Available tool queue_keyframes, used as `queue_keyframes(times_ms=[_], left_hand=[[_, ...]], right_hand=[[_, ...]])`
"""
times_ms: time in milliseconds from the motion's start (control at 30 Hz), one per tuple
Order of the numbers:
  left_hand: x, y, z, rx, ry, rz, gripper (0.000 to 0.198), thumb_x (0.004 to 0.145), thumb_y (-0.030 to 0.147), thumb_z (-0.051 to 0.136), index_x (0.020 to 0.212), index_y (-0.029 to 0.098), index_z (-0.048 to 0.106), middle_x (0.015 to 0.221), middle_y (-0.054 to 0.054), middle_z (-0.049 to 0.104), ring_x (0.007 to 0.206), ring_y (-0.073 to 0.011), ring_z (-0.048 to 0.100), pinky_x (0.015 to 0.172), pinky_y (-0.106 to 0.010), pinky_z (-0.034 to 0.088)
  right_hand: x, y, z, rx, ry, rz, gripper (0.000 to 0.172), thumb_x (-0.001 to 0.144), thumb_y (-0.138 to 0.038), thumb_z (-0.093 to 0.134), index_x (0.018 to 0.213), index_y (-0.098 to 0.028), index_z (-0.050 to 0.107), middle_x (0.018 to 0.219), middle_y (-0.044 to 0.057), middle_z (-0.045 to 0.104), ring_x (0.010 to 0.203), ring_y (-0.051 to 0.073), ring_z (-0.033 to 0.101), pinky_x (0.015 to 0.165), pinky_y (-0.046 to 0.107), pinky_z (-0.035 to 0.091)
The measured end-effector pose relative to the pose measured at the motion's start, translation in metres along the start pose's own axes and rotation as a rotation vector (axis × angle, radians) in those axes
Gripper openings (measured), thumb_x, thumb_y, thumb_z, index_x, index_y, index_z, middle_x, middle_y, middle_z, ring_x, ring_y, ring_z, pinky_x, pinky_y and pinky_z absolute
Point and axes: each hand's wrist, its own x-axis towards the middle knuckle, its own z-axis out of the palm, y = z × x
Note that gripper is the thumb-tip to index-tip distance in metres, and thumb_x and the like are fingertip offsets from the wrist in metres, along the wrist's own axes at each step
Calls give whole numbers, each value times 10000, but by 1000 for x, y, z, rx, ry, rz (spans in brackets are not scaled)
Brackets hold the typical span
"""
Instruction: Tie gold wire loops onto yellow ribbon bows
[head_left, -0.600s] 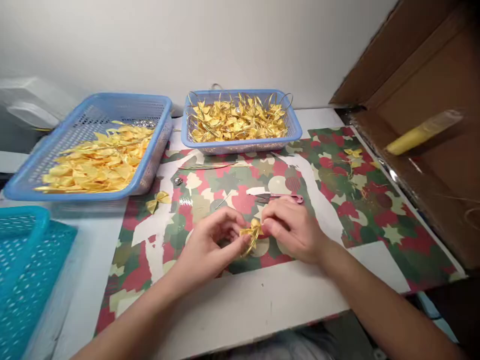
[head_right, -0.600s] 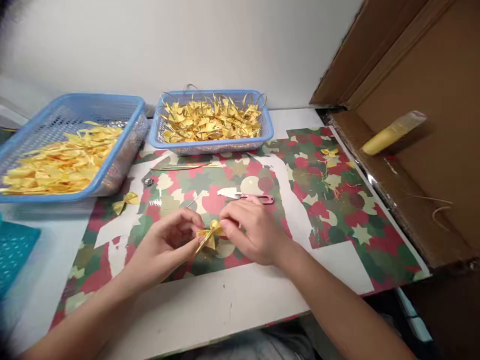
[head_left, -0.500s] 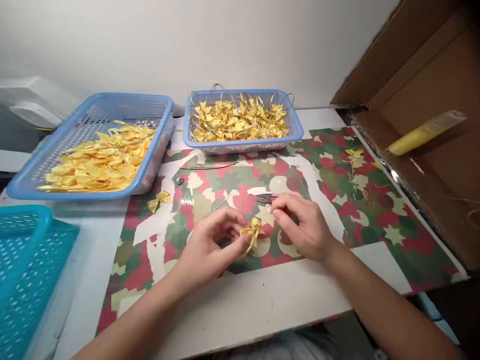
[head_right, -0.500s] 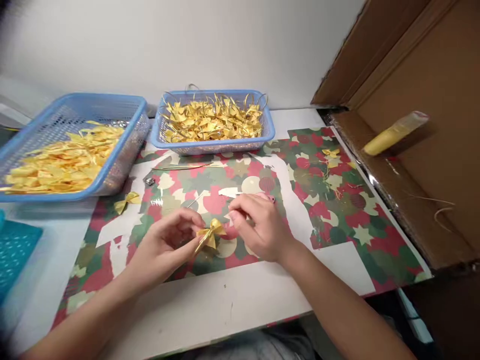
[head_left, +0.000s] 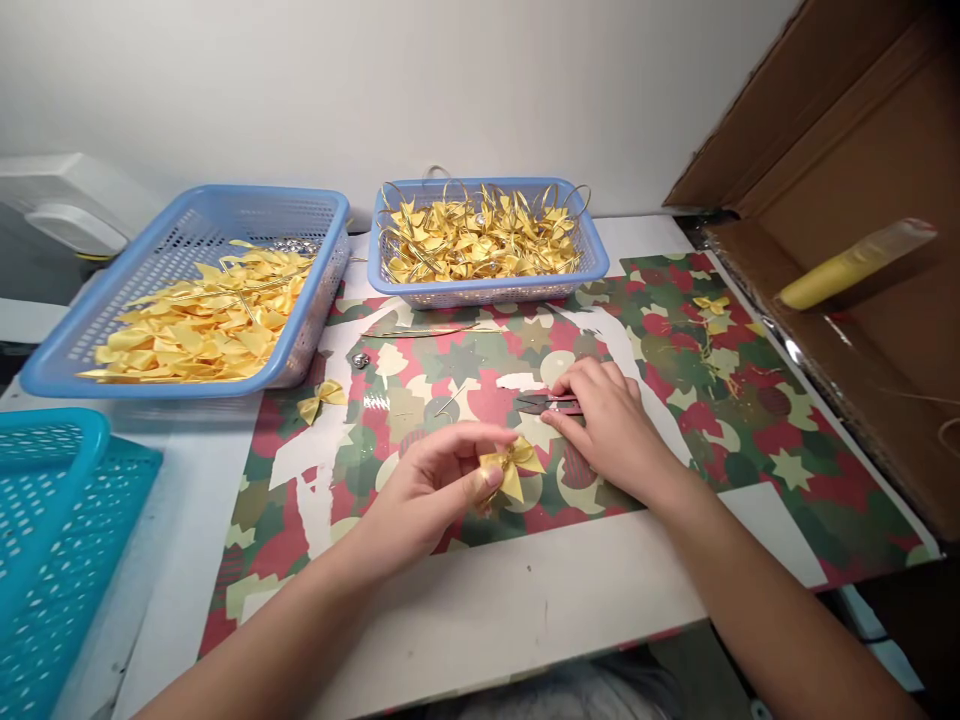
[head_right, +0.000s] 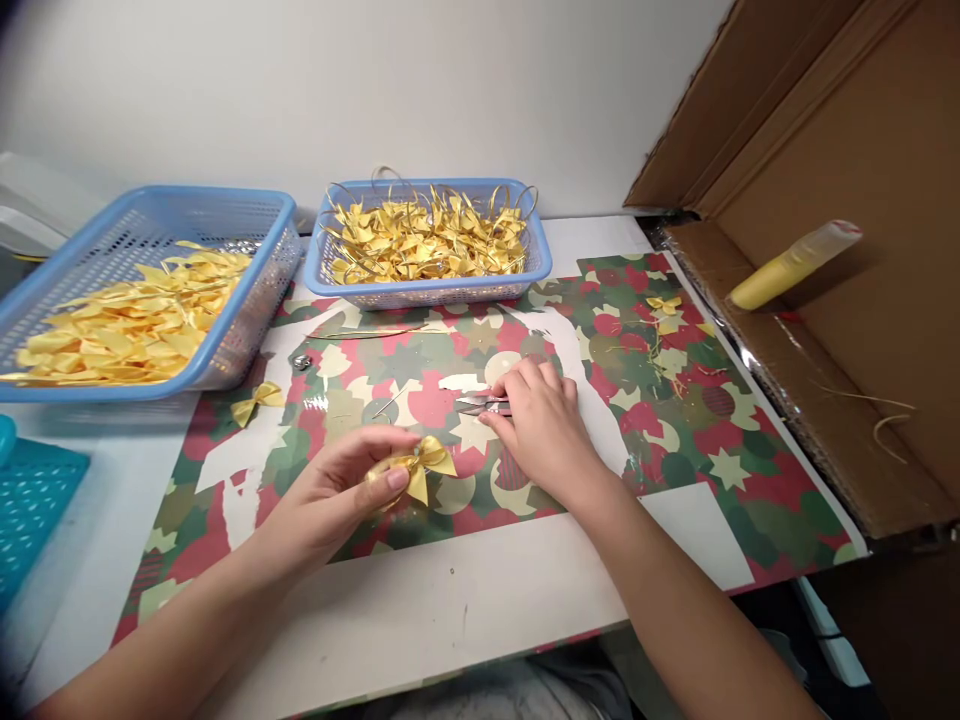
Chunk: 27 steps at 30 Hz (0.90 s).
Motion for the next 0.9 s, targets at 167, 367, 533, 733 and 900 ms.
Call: queue_keyframes(times_ms=[167,367,533,733,900], left_hand=[[1,-1,0,132,13,119,167,923,170,582,891,256,721,780,8,672,611,-64,555,529,-157,443],[3,1,2,533,114,420,291,847,8,532,872,232,716,766,1,702,686,-93,616,594,-181,487],[4,0,3,751,189,588,302,801,-35,525,871,207,691,749,11,708,670,-92,625,603,-191,495],[3,0,3,827,203,632,318,788,-48,519,888,207,679,767,18,729,667,-90,640,619,-202,503],[3,1,3,843,220,664,297,790,-33,534,877,208,683,774,9,743,678,-109,660,640,-234,516]], right_hand=[[2,1,-1,140,118,-17,183,943,-246,521,768,-194,512,860,43,628,828,212,549,746,357,395],[-15,-12,-17,742,-9,0,321,1029,-389,336,816,-207,494,588,-43,486,486,94,448,488,233,349],[-22,-21,-21,649,-129,-195,283,1017,-316,393,1023,-207,655,797,5,588,662,103,548,598,243,423],[-21,-23,-15,497,-3,-287,227,965,-256,495,1066,-161,674,810,25,614,685,119,551,601,261,413],[-22,-24,-13,515,6,-277,208,958,-249,494,1005,-158,676,760,13,593,645,107,517,554,243,388]])
